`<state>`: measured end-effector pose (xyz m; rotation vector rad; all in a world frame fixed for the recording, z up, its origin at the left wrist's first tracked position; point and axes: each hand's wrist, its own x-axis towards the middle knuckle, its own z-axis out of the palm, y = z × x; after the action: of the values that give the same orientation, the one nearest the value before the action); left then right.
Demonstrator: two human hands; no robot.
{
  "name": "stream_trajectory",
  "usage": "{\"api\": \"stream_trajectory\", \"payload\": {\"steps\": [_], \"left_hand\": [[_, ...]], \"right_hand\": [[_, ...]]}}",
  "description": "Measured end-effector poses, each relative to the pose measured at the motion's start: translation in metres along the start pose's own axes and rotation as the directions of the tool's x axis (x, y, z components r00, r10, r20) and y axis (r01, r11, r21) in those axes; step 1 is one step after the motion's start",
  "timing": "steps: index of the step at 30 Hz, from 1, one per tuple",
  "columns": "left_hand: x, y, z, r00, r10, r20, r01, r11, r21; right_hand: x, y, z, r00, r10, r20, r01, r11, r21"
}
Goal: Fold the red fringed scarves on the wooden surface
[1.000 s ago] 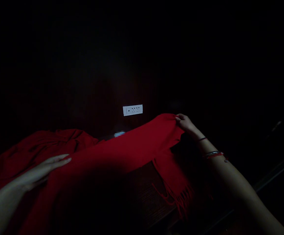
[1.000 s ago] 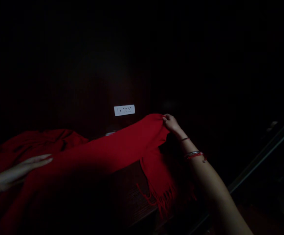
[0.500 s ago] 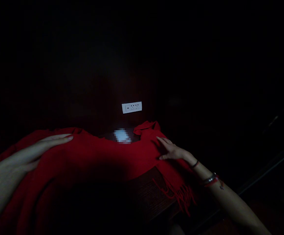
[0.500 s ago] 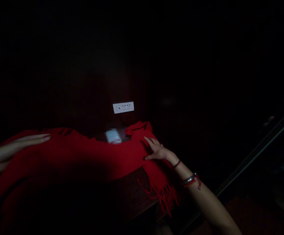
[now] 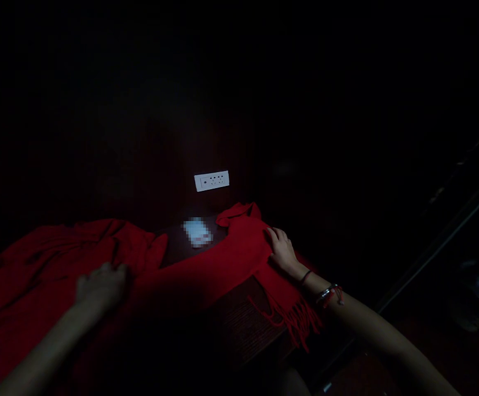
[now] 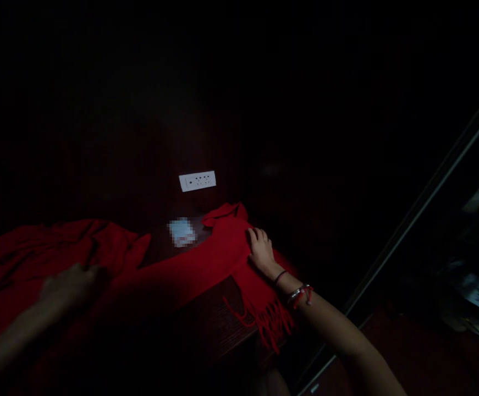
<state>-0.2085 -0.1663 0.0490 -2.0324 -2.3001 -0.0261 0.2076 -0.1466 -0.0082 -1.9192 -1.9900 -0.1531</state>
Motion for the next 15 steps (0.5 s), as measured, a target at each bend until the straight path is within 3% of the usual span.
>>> {"api": "stream_trajectory", "payload": {"steps": [2,4,6,7,9,11,15], "left_hand": [[-0.006,0.054,0.009,0.974,0.222,-0.051,-0.219,0.974,0.066],[-0.008,0.114,0.018,0.895,0.445,-0.041,-0.446,0.894,-0.041],[-0.003,0.17,0.027,0.816,0.578,-0.025,-0.573,0.802,-0.167],[0.003,0.192,0.03,0.797,0.604,-0.027,-0.594,0.775,-0.214],[0.019,0.226,0.035,0.823,0.568,-0.019,-0.544,0.777,-0.316],[0.038,0.243,0.039,0.875,0.484,0.005,-0.441,0.803,-0.401],[0.068,0.246,0.043,0.922,0.384,0.059,-0.307,0.814,-0.493]], "right_hand": [[0.0,0.003,-0.004,1.0,-0.023,-0.015,0.024,0.998,0.065],[0.0,0.009,-0.009,0.999,-0.033,-0.013,0.034,0.988,0.151],[0.0,0.013,-0.012,0.999,-0.019,0.031,0.01,0.967,0.255],[0.0,0.013,-0.013,0.998,-0.007,0.064,-0.012,0.955,0.295],[-0.001,0.011,-0.011,0.994,0.032,0.108,-0.065,0.945,0.32],[-0.001,0.005,-0.007,0.993,0.077,0.094,-0.101,0.951,0.292],[-0.002,-0.005,0.0,0.993,0.015,0.12,-0.047,0.963,0.266]]}}
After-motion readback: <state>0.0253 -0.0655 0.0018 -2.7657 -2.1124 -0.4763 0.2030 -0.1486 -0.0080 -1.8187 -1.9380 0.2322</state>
